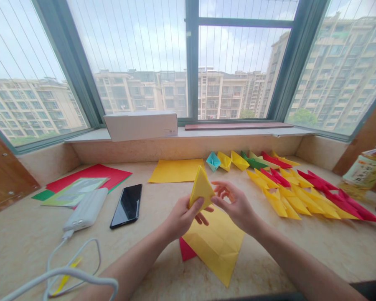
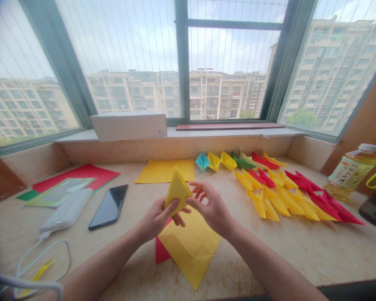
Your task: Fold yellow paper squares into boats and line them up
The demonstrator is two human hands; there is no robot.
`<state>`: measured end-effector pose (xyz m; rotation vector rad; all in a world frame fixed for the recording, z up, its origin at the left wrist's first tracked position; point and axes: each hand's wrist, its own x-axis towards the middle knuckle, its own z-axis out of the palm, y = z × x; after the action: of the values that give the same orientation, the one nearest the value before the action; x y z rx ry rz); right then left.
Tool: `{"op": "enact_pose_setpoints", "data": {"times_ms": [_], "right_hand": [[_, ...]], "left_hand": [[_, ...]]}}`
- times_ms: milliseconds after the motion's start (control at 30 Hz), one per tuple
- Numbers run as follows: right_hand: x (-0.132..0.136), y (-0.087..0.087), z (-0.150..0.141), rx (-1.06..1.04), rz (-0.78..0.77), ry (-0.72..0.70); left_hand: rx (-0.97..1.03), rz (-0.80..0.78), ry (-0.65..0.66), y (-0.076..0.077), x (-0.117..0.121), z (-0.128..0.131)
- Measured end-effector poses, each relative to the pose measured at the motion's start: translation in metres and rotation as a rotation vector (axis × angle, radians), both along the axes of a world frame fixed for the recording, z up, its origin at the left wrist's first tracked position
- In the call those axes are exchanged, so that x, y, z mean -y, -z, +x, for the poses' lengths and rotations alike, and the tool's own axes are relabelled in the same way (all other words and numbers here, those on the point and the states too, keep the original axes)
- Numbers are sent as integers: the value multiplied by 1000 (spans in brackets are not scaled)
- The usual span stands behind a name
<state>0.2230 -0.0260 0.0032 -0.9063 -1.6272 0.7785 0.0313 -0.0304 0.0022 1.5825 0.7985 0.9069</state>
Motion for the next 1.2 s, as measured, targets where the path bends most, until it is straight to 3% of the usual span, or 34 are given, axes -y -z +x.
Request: {"op": "enact_pose_setpoints", "data": {"times_ms": [167,367,467,600,667,967,1200], "right_hand": [[-2,2,3,-5,-179,-87],[1,-1,1,-54,-210,-97],[3,-3,0,-22,-190,-43],[3,0,-1,80,-86,75],[3,3,-2,129,-16,96],[3,8,-2,168,94,109],[5,10,-3,182,115,76]], "left_hand": [[-2,-25,47,-2,3,-1],[-37,47,-82,2,-4,0],[-4,155,-205,2,-7,0],[-95,406,-478,1,-9,-2],[-131,470,-528,0,-10,-3],[-37,393,-479,2,-12,-4],[-102,332,-371,-4,-9,-4]]}}
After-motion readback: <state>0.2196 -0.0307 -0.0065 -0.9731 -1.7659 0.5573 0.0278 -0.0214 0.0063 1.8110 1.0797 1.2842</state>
